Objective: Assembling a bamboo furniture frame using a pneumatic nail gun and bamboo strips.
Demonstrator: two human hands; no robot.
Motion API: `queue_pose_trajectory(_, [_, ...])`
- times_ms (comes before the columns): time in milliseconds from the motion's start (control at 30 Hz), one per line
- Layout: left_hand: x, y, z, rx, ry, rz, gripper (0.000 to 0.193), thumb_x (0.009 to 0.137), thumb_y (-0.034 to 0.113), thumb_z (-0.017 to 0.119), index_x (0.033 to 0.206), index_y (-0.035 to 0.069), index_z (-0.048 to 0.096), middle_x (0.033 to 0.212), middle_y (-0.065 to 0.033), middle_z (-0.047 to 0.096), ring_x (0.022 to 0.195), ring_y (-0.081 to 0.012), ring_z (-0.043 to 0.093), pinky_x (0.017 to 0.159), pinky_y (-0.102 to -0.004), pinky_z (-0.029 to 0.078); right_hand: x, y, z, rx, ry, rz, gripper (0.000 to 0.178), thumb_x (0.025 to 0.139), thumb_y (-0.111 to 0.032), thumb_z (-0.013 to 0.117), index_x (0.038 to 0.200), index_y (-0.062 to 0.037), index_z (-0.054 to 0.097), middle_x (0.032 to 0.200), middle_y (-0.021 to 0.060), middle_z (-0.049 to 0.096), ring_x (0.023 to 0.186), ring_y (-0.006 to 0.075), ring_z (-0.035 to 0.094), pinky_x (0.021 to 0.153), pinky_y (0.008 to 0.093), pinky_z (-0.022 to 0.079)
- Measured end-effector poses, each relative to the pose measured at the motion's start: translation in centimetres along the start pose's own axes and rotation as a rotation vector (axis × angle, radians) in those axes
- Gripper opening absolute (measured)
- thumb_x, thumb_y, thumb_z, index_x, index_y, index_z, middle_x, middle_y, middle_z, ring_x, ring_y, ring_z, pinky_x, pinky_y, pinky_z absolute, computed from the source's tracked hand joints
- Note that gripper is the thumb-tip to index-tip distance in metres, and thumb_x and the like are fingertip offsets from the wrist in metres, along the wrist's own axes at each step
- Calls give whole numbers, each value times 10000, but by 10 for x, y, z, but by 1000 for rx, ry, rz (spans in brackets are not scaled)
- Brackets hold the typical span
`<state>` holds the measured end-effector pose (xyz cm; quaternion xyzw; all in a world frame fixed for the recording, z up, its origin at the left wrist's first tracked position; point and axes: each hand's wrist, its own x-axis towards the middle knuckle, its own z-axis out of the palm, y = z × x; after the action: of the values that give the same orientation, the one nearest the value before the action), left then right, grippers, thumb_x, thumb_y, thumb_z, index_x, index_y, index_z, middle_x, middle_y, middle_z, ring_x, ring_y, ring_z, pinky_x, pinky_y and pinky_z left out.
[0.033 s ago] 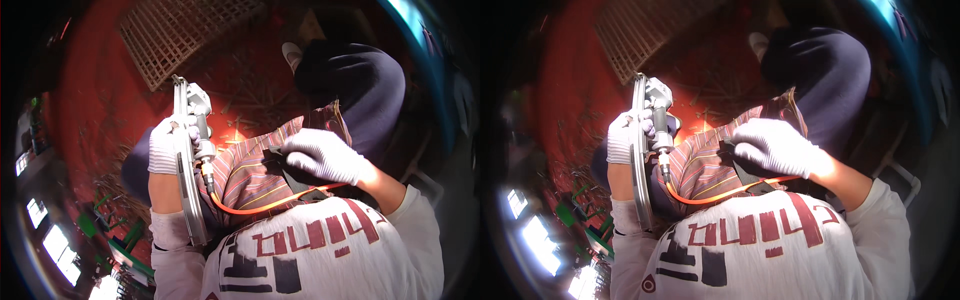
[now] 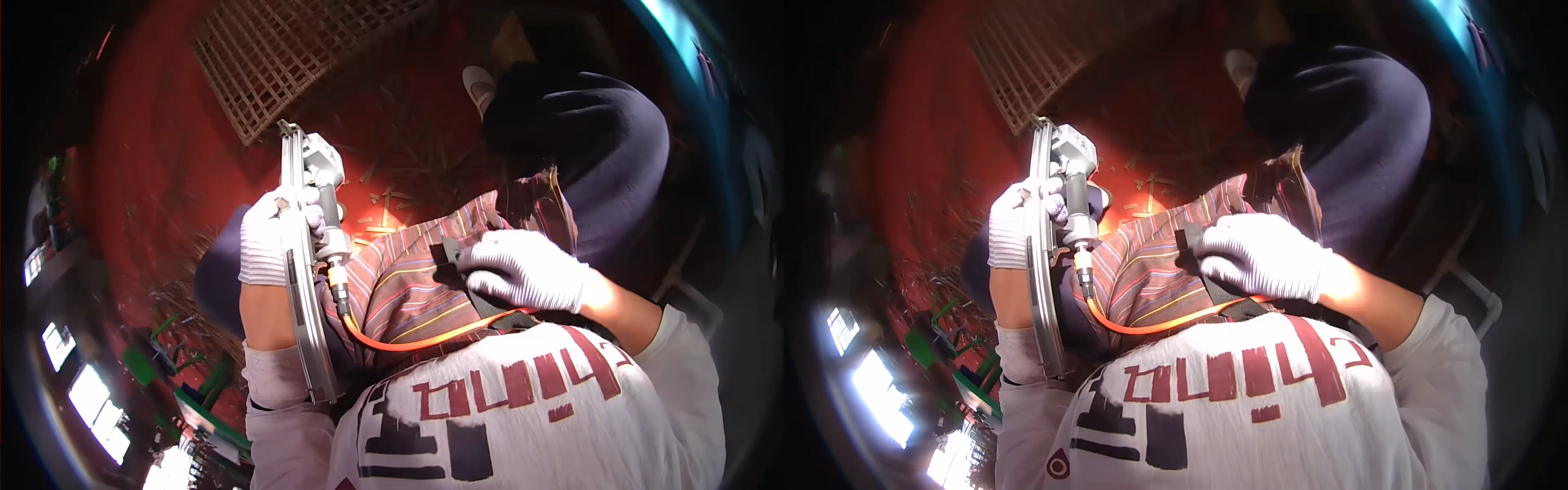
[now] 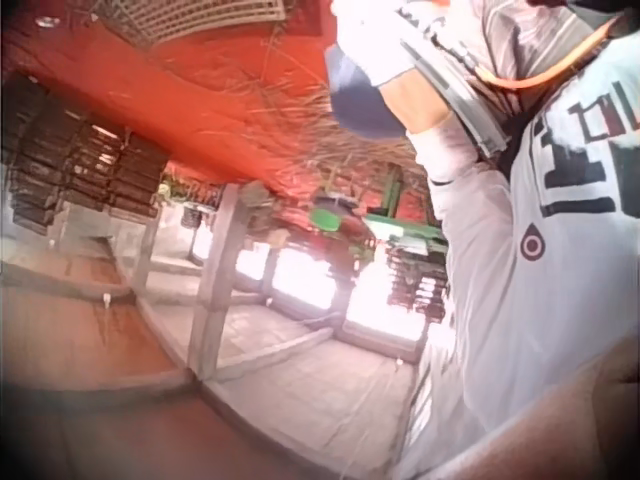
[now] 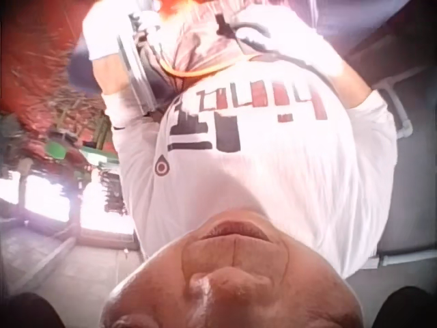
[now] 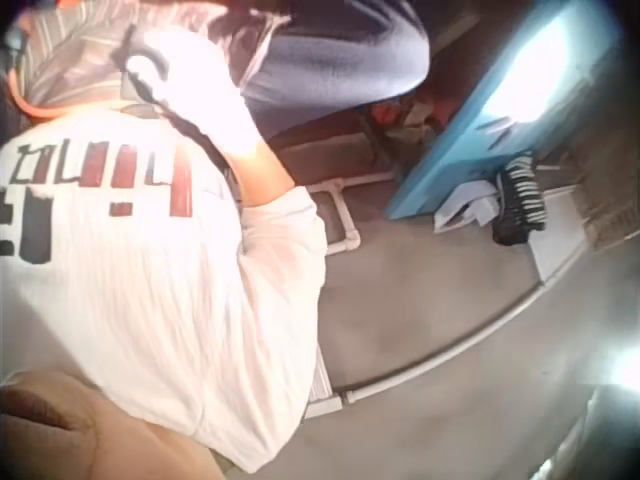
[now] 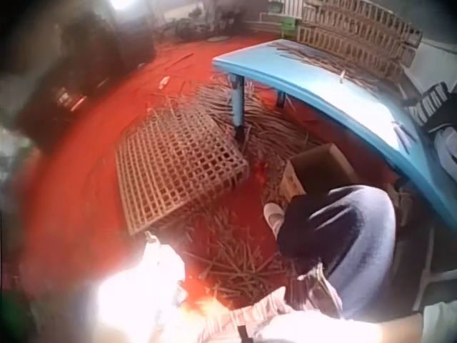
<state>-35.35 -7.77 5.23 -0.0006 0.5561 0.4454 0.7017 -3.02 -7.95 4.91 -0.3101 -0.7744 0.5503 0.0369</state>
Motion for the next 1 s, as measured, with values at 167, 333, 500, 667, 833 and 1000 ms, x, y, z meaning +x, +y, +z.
queue_pose_trajectory(167, [10, 8, -31, -109, -43, -40, 374, 942, 158, 460, 1240, -68, 455, 873, -108, 552, 653, -203, 540, 643, -333, 472, 8, 5, 10, 13, -140, 71, 173, 906, -213, 612, 1008, -88, 674, 890, 136, 640, 848, 326, 627, 759, 417, 507])
queue_pose_trajectory(333, [15, 8, -51, -267, -91, 6, 436, 903, 118, 490, 1282, -89, 426, 898, -112, 532, 671, -188, 523, 675, -341, 444, 27, 17, 11, -144, -52, -9, 166, 871, -192, 640, 960, -55, 670, 851, 125, 617, 790, 312, 609, 723, 418, 495])
queue_pose_trajectory(500, [19, 6, -71, -129, -34, 75, 461, 935, 132, 475, 1341, -72, 397, 957, -101, 554, 747, -177, 518, 730, -332, 438, 31, 66, 39, -235, -179, 161, 216, 887, -265, 595, 983, -86, 666, 849, 124, 626, 795, 306, 613, 727, 418, 502])
queue_pose_trajectory(667, [13, 9, -103, -77, 97, 162, 503, 943, 139, 475, 1388, -67, 362, 991, -96, 567, 775, -176, 520, 765, -325, 437, 36, 91, 60, -111, -356, 151, 173, 889, -241, 596, 921, -98, 687, 792, 122, 645, 727, 325, 638, 655, 414, 526])
queue_pose_trajectory(833, [25, 1, -124, -78, 178, 190, 536, 945, 141, 473, 1421, -60, 331, 1021, -94, 575, 794, -178, 527, 797, -319, 435, 37, 95, 60, -118, -441, 209, 235, 926, -286, 531, 909, -103, 678, 779, 124, 642, 726, 312, 640, 653, 423, 519])
queue_pose_trajectory(1000, [30, -1, -120, -220, 141, 117, 456, 936, 125, 492, 1339, -76, 423, 991, -131, 570, 770, -200, 541, 714, -318, 476, 41, 86, 54, -138, -475, 243, 241, 930, -291, 529, 908, -105, 681, 773, 128, 642, 714, 316, 640, 637, 424, 518])
